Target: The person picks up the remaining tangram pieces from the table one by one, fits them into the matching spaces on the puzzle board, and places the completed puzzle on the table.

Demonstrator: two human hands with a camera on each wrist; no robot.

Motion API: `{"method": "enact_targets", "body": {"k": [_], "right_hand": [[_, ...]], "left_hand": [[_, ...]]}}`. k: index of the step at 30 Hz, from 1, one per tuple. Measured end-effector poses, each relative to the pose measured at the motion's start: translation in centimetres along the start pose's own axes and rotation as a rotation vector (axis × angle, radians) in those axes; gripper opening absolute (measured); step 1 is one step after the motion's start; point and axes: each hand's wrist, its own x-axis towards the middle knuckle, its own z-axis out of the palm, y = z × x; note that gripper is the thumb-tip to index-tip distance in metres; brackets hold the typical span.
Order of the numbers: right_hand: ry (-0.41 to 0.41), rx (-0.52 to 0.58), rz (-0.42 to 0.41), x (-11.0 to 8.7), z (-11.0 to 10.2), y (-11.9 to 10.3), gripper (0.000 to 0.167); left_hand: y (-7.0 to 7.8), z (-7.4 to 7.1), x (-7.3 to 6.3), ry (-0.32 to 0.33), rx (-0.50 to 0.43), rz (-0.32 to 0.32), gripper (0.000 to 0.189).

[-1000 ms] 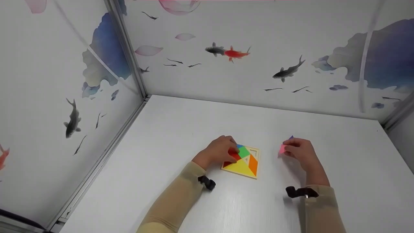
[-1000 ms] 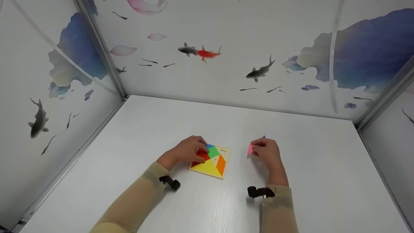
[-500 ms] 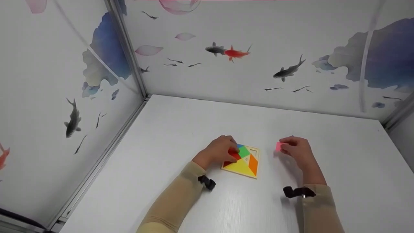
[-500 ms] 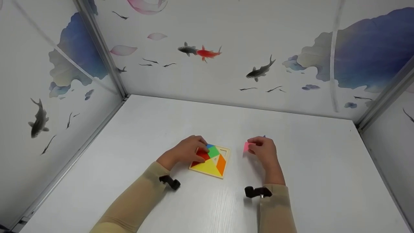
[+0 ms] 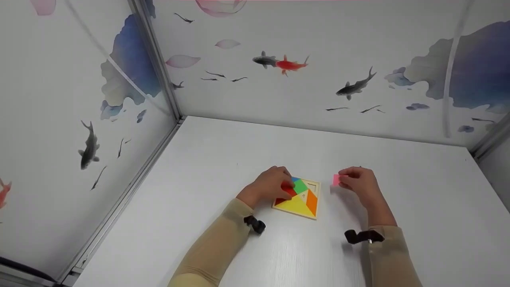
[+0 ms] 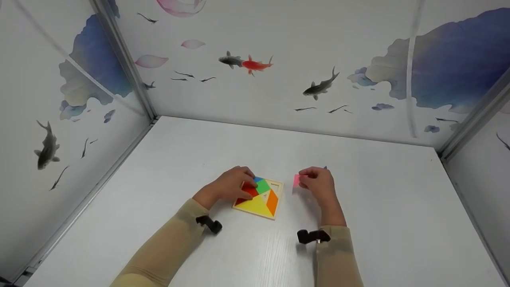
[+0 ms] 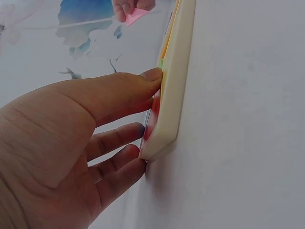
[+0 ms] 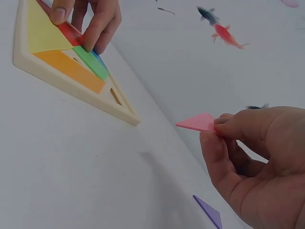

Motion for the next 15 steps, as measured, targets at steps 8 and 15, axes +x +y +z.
{"method": "enact_targets", "body": {"k": [8, 15], "right_hand": [[-0.011, 0.019, 0.001, -0.2, 0.7, -0.3, 0.036], [-0.021, -0.020, -0.007, -0.3, 1.3, -0.6, 0.033]], "left_hand": [[-0.3, 0.4, 0.3, -0.001, 0.001, 0.006, 0.033], [-0.4, 0.5, 0.3, -0.003, 0.010, 0.003, 0.034]]}}
